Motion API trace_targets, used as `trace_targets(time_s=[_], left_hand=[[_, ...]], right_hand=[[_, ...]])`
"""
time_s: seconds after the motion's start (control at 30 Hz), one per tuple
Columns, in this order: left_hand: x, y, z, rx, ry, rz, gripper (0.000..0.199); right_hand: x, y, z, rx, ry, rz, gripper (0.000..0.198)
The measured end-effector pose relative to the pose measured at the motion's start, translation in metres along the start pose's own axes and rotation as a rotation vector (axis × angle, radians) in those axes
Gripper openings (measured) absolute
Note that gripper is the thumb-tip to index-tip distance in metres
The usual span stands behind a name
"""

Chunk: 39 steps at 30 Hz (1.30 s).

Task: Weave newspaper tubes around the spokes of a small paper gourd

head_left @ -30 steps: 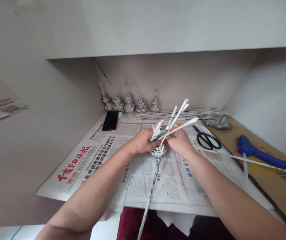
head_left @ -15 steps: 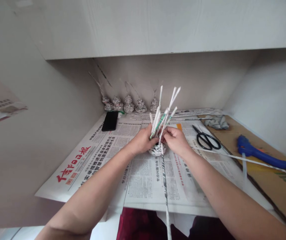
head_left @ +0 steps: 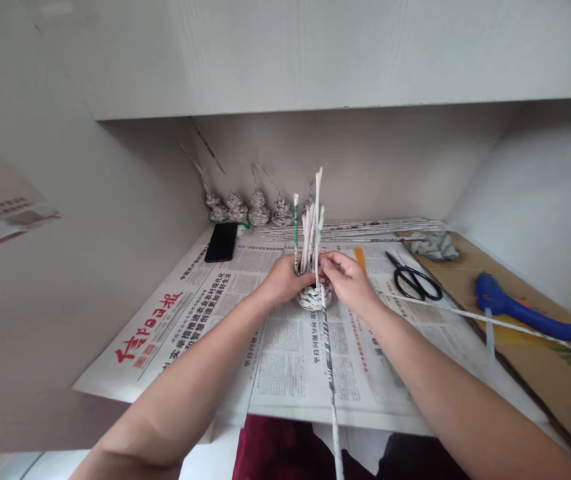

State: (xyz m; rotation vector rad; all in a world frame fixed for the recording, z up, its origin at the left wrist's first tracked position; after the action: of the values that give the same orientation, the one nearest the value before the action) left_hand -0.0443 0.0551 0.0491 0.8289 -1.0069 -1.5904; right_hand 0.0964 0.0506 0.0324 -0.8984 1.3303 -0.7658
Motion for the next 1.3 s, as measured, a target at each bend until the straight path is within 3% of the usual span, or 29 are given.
trace_targets(time_s=[0.3, 0.57, 0.77, 0.87, 1.07, 1.3], left_hand=[[-0.008, -0.012, 0.002, 0.095, -0.001, 0.114, 0.037], [-0.013, -0.018, 0.011, -0.008, 0.114, 0.088, 0.02], [-0.016, -0.021, 0.017, -0.053, 0.225, 0.071, 0.013], [-0.016, -0.02, 0.018, -0.054, 0.271, 0.077, 0.015], [-0.013, -0.016, 0.018, 0.049, 0.33, 0.072, 0.023], [-0.018, -0.027, 0.015, 0.124, 0.38, 0.142, 0.021]], right_hand=[[-0.001, -0.004, -0.001, 0.088, -0.058, 0.084, 0.014], [0.002, -0.016, 0.0, 0.391, -0.32, 0.234, 0.044], [0.007, -0.033, -0.005, 0.525, -0.449, 0.387, 0.042], [0.008, -0.031, -0.009, 0.572, -0.418, 0.456, 0.034], [0.006, -0.022, -0.005, 0.563, -0.173, 0.465, 0.003], [0.007, -0.008, -0.005, 0.539, -0.123, 0.373, 0.013]])
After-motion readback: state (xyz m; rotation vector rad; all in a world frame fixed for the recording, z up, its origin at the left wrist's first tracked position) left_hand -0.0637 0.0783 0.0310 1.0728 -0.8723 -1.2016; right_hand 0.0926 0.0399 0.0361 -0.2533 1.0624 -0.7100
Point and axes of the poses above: each hand's wrist, its own x-axis away from the middle knuckle, its own z-axis out of the back of the hand, y = z × x, the point moved 4 cm from there along -x, towards the middle knuckle, and after that the axes turned 14 degrees about z, right-handed, at the moved point
